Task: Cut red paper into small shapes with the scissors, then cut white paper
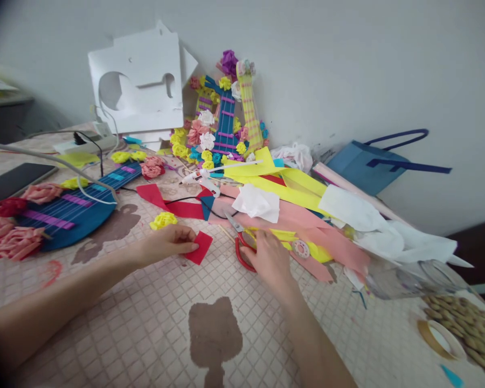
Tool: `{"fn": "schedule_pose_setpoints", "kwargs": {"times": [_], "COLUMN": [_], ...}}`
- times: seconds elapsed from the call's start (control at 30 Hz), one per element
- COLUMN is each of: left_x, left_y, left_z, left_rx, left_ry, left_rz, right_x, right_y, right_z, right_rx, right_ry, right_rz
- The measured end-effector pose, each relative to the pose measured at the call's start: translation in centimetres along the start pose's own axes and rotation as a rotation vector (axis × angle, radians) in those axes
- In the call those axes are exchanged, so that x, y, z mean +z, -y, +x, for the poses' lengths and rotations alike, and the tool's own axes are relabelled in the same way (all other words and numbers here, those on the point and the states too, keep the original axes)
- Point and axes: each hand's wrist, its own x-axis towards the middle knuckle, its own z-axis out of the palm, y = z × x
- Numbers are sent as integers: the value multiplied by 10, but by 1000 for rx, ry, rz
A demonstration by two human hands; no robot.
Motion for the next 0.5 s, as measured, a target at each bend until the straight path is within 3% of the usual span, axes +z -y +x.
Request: {"fn": "schedule_pose_setpoints", "kwargs": {"times": [0.07, 0.13, 0.2, 0.27, 0.3, 0.4, 0.5], "left_x": [2, 5, 8, 11, 12, 14, 13], "left_y": [2, 4, 4, 3, 3, 4, 8], "left_z": [0, 0, 0, -2, -2, -3, -1], "left_rx": [3, 0, -5, -2, 1, -2, -21], "left_ry": [25, 53, 87, 116, 127, 138, 110], "left_rz": [-22, -43, -59, -73, -80, -103, -95], "right_x": [-1, 0, 5, 13, 16, 25, 29], "right_y": [3, 12, 25, 37, 42, 50, 48], "right_z": [0, -1, -4, -7, -9, -10, -9], "right_rx": [-47, -86, -76, -31, -10, 43, 56], "right_ry": [-132, -157, 37, 273, 331, 387, 394], "right_rz": [146, 429, 782, 1040, 1140, 1292, 1298]}}
